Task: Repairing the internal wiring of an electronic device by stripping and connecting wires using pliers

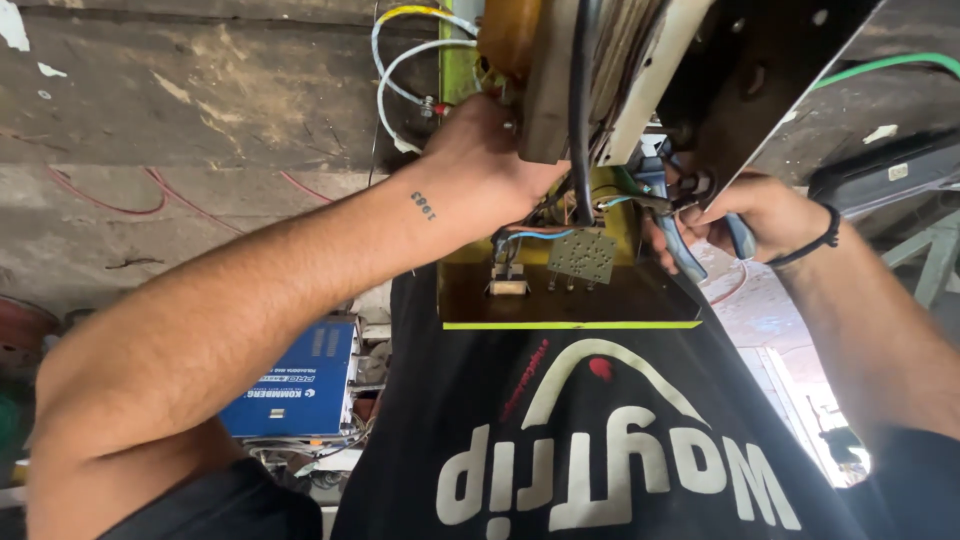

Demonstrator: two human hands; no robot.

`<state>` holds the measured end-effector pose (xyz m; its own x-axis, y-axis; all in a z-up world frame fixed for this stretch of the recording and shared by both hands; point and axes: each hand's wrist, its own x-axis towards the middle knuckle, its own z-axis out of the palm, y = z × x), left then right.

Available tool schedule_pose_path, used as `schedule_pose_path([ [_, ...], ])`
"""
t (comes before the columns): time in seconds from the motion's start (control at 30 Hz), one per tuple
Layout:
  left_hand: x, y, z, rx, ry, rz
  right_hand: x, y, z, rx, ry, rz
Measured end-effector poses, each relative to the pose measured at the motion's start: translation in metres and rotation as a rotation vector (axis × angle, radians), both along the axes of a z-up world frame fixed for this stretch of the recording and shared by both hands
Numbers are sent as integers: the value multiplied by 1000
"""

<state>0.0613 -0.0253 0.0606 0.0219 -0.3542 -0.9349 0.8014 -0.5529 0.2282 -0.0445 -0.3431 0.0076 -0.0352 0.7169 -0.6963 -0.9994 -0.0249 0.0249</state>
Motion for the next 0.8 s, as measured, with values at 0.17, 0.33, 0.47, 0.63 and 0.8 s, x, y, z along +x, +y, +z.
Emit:
schedule_pose_path([
  [0.17,4,-2,2,-14,22,-40,7,22,16,-35,-200,-17],
  [0.33,-26,-10,-39,-76,-165,-315,1,19,16,-174,-175,-15],
  [0.47,-61,9,-61,-377,-998,-429,3,7,17,-379,-126,207],
  [0.63,-53,7,-42,-345,-1239,-574,26,13,49,-518,-397,428],
  [0.8,-52,5,-43,-277,-1611,-674,-7,-35,57,-489,-478,256],
])
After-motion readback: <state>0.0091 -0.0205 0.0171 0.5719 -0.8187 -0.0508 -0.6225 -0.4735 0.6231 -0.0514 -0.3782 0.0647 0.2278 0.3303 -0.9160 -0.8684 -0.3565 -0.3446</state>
